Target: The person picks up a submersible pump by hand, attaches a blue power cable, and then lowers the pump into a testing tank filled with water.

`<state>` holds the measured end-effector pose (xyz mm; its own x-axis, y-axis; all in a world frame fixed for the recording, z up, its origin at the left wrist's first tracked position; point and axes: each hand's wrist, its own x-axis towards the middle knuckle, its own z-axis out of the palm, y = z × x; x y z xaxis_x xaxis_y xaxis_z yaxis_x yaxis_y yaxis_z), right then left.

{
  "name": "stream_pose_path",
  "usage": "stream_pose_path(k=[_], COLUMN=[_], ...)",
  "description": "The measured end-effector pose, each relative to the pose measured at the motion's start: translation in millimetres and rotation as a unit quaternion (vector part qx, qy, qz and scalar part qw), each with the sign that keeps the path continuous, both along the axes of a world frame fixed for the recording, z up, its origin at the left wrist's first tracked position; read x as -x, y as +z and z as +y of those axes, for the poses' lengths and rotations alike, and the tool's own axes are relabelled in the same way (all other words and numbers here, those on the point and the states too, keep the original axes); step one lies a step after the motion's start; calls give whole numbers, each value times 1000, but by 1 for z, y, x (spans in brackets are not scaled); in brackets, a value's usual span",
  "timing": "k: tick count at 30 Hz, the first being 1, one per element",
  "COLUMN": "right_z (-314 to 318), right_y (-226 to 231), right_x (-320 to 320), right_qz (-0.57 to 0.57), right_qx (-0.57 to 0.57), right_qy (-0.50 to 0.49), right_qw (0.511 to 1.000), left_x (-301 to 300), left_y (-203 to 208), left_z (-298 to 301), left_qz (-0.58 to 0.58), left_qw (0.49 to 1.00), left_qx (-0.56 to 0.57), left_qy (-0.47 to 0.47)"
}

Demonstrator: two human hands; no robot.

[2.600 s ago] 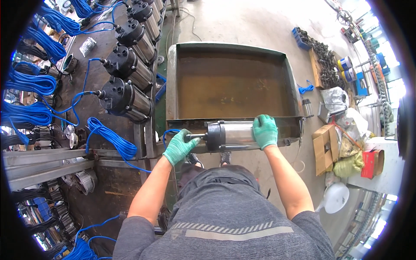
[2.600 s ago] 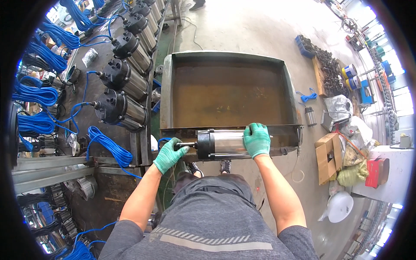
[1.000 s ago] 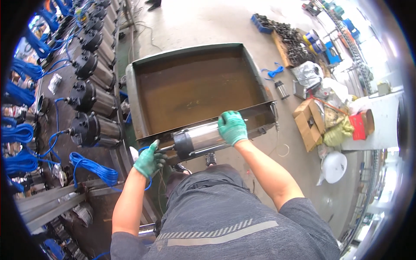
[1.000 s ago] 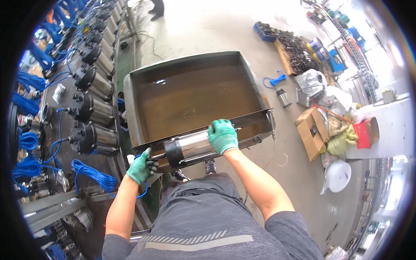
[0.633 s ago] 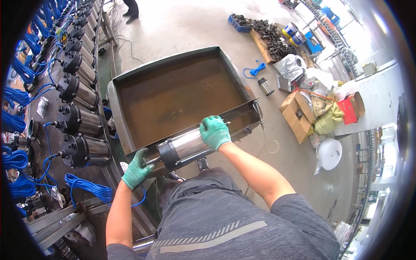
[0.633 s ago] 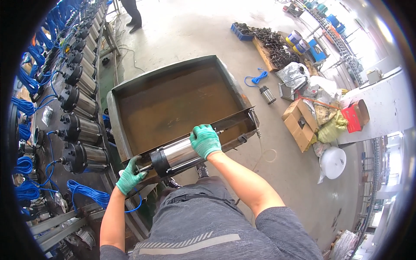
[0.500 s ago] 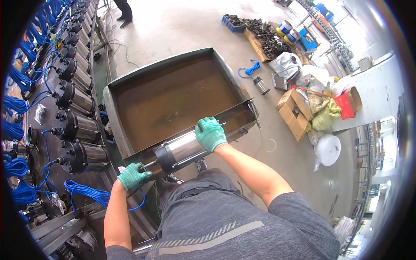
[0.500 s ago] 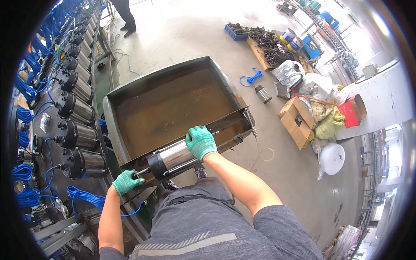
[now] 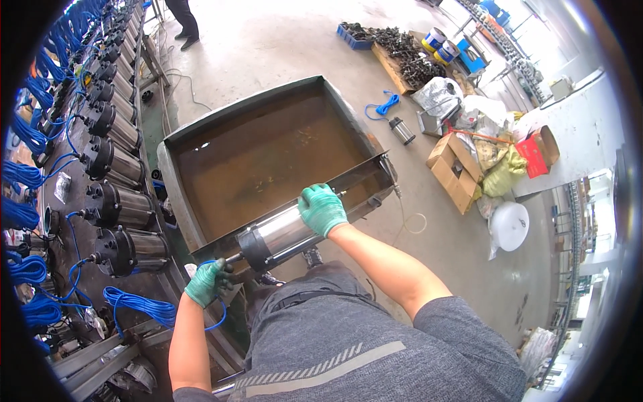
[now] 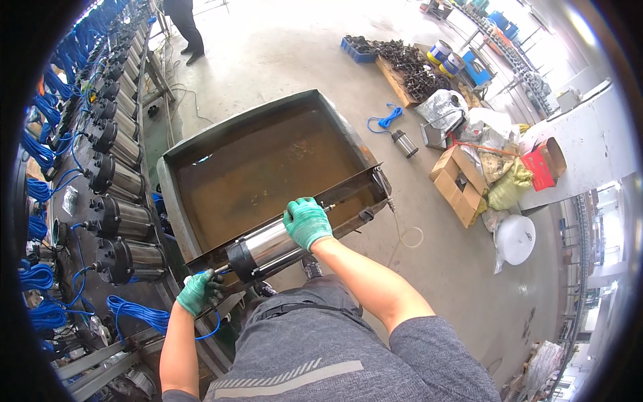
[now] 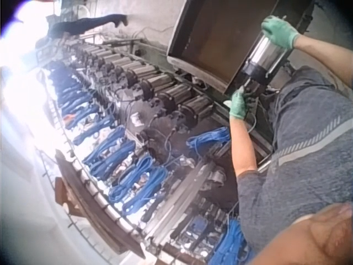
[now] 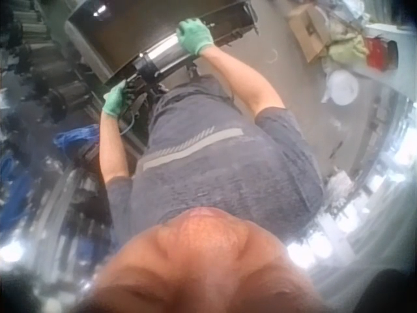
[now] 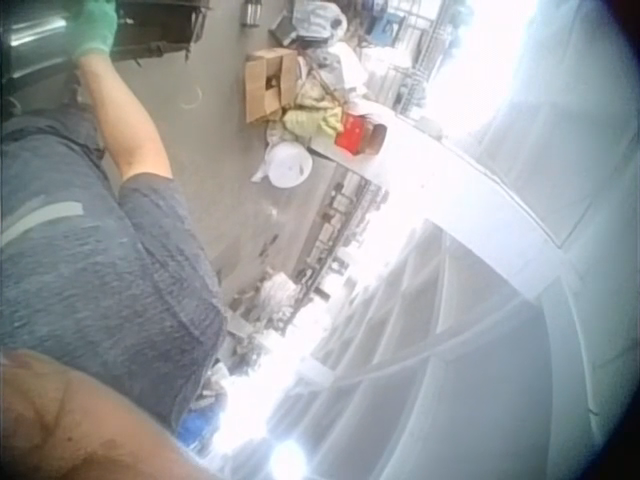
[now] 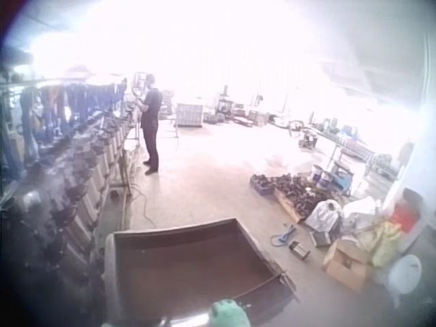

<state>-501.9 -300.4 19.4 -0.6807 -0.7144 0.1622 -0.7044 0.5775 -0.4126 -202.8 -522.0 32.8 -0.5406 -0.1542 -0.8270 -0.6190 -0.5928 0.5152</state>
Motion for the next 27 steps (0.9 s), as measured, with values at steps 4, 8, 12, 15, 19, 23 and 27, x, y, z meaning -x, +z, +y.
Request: stream_pose_path(k=[4,8,12,15,19,23,27], right_z=[-1,0,1,0,0,0,2], right_y=[0,-1,-5,-4,-4,-7,-3], right_x=[0,0,2,1,1,2,2], right_qz=[-3,3,5,8,11,3,10], right_qx=[-4,10,6,9,9,6,12], right_qy=[5,10,11,9,14,13,12], right_qw=[1000,1000,1000,1000,1000,1000,1000], left_x=[-11,-3,2,-1,-3,-5,0], left_y=[-33,-52,-38,-41,-43,-54,-9], left_z=[11,18,4,-3,10,13,14], left_qz=[129,186,78,16,-4,17,97], left_qw=[980,842,837,770,635,735,994], left_qx=[152,496,494,553,708,633,36], left_qy=[-17,-101,-221,-317,-309,-244,42])
